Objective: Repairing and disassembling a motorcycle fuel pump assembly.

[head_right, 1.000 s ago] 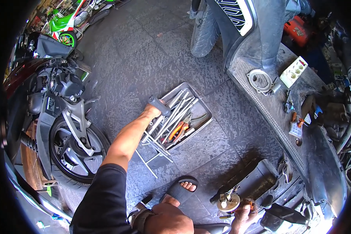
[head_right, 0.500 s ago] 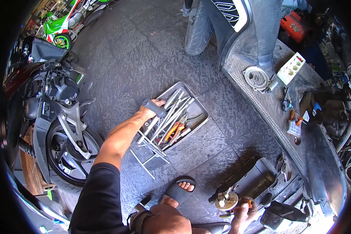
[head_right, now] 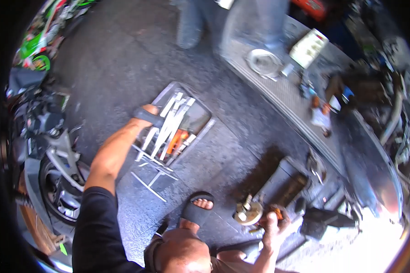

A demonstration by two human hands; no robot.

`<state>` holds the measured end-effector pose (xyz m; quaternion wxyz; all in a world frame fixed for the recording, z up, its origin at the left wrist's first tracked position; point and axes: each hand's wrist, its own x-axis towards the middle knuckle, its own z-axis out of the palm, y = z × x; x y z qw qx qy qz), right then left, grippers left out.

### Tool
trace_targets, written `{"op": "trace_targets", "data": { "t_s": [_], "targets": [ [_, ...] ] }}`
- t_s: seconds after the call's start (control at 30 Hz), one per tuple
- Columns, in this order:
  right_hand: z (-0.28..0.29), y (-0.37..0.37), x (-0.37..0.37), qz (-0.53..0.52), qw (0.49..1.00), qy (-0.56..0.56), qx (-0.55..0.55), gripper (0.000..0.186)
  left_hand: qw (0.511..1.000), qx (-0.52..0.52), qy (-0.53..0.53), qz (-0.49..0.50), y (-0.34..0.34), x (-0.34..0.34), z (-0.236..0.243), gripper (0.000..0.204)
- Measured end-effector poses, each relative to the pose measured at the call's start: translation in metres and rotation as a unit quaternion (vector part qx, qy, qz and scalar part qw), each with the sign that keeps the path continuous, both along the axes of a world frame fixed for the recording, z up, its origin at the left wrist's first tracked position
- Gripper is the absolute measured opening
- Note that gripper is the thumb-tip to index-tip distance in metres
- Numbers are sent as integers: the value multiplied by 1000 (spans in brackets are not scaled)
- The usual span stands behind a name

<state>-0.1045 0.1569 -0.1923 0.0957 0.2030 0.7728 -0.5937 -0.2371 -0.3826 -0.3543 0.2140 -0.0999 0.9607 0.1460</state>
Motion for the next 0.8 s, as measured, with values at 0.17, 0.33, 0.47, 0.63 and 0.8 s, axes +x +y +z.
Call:
{"op": "trace_targets", "data": {
  "t_s": [0.17,0.33,0.47,0.63,0.8],
  "targets": [
    [0,-5,2,-3,997,-14,-73,69,997,-52,-62,-13,-44,15,3,41],
    [40,28,17,-25,999,4,-30,77,990,-109,-80,49,3,6,61,41],
    [70,45,38,-52,996,69,-12,72,961,-165,117,188,-58,77,47,43],
    [88,76,70,-121,982,139,-48,50,848,-147,304,409,50,135,83,45],
    [106,96,79,-173,971,163,-2,61,944,218,243,39,264,187,83,22]
  ]
}}
